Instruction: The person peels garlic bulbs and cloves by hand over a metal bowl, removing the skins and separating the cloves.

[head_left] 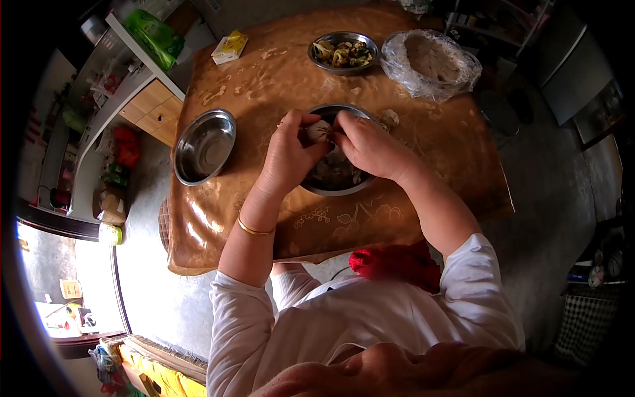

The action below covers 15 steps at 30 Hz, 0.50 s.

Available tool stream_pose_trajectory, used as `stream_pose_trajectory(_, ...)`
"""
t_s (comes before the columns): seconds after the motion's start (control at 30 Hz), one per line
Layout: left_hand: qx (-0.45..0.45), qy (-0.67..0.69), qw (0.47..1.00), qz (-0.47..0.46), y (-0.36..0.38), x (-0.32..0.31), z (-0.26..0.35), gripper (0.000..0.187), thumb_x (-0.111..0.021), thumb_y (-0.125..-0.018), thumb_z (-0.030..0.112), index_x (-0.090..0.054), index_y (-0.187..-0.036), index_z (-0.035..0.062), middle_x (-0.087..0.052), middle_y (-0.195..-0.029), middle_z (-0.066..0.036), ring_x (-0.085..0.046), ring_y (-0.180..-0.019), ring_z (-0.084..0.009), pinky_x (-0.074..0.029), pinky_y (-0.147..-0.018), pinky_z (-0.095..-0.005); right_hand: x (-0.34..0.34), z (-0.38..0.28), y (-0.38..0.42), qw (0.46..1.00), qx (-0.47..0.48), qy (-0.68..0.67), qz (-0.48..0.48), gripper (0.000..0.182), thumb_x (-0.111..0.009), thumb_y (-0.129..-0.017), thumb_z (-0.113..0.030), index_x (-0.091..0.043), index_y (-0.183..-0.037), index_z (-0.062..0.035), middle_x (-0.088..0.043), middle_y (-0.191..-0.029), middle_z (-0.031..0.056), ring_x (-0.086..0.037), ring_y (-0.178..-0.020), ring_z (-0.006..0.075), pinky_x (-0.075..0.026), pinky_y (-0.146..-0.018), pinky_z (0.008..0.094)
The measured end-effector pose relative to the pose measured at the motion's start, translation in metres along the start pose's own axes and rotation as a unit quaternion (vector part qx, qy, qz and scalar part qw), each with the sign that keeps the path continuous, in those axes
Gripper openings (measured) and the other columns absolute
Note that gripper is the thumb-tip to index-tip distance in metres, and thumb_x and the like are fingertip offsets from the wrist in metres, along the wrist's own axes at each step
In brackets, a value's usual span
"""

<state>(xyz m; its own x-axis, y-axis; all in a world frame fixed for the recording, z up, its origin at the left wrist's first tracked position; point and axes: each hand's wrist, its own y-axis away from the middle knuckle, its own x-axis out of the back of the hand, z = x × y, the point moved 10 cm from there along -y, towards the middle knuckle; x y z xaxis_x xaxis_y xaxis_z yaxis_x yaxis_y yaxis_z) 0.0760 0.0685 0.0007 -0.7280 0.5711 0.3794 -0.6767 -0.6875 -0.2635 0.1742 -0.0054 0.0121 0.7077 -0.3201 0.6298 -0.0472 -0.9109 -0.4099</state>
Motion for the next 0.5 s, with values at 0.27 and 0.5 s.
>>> stream_pose_trajectory(0.27, -0.041, -0.097, 0.994, 0.016, 0.002, 0.0, 0.006, 0.039, -0.075, -0.075, -0.004, -0.056, -0.109, 0.0003, -0.063, -0.101, -0.011, -0.063, -0.093, -0.0185, -0.053, -0.081, -0.0309, -0.001, 0.004, 0.001, 1.0, -0.028, 0.001, 0.0, 0.013, -0.056, -0.091, -0.007, -0.048, -0.096, 0.0014, -0.063, -0.093, 0.0251, -0.059, -0.09, 0.0467, -0.047, -0.073, 0.0498)
stream_pose_trajectory(0.5, -0.11, -0.189, 0.975, 0.043, 0.009, -0.001, 0.039, 0.037, -0.075, -0.069, 0.0, -0.059, -0.103, 0.0001, -0.062, -0.097, -0.018, -0.061, -0.091, -0.0327, -0.051, -0.078, -0.0358, -0.006, 0.001, 0.001, 0.998, -0.042, 0.031, -0.019, 0.008, -0.054, -0.086, -0.004, -0.051, -0.088, 0.0027, -0.062, -0.081, 0.0261, -0.061, -0.081, 0.045, -0.049, -0.068, 0.0494)
